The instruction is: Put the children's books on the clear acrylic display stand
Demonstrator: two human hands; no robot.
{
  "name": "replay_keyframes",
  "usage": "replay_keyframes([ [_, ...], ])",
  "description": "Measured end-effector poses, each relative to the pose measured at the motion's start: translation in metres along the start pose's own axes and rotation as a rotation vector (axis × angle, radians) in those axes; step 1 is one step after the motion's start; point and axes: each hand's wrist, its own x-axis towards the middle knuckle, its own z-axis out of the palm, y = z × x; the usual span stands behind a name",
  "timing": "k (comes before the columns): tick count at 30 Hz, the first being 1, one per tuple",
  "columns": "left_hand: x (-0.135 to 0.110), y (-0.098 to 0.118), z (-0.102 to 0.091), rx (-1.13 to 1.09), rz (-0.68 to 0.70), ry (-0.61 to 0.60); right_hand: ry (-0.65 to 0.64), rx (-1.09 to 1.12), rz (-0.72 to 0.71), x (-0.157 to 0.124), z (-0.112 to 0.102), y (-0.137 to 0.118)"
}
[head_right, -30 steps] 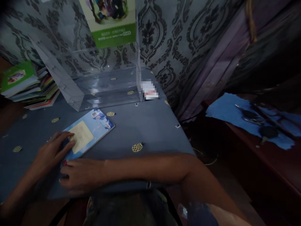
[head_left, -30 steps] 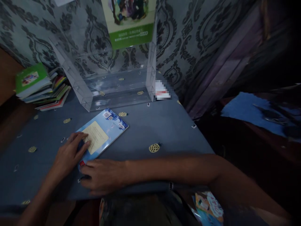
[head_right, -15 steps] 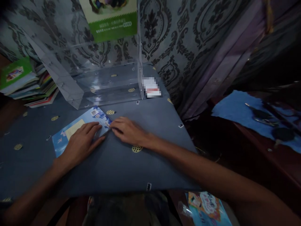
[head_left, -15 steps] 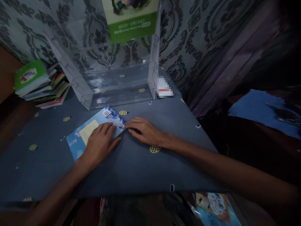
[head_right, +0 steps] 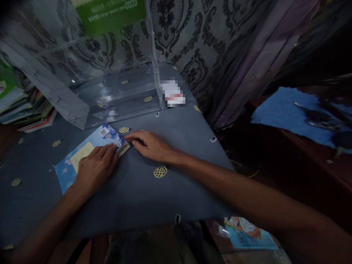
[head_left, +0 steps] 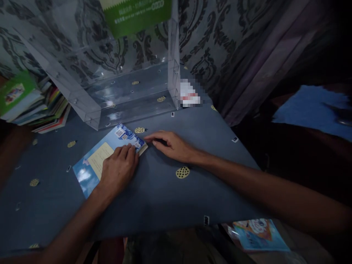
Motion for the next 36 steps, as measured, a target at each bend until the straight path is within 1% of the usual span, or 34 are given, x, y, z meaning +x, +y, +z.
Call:
replay_keyframes([
  [9, 0.003, -0.002, -0.008, -0.031, -0.041, -0.071, 0.036, -0.072, -0.061, -0.004, 0.0, 0.002],
  [15, 0.001, -0.002, -0.003, -0.039, -0.016, -0.032, 0.038, -0.104, -0.099, -0.004, 0.0, 0.0],
  [18, -0.001, 0.0, 0.001, -0.063, -0.008, -0.003, 0.001, -0.151, -0.131, -0.004, -0.002, -0.003],
  [21, -0.003, 0.001, 0.003, -0.068, -0.006, 0.011, -0.055, -0.232, -0.204, -0.004, -0.001, -0.002],
  [24, -0.003, 0.003, 0.003, -0.063, -0.005, 0.0, -0.112, -0.398, -0.253, -0.005, 0.001, 0.002],
  [26, -0.003, 0.003, 0.002, -0.054, -0.005, -0.01, -0.145, -0.523, -0.262, -0.006, 0.003, 0.002],
  [28, -0.004, 0.004, 0.002, -0.044, -0.005, -0.015, -0.169, -0.6, -0.263, -0.007, 0.004, 0.001],
  [33, -0.008, 0.003, 0.005, -0.069, 0.019, 0.011, -0.177, -0.613, -0.263, -0.008, 0.005, -0.001],
  [36, -0.013, 0.002, 0.01, -0.08, -0.021, 0.014, -0.175, -0.562, -0.276, -0.008, 0.005, -0.001],
])
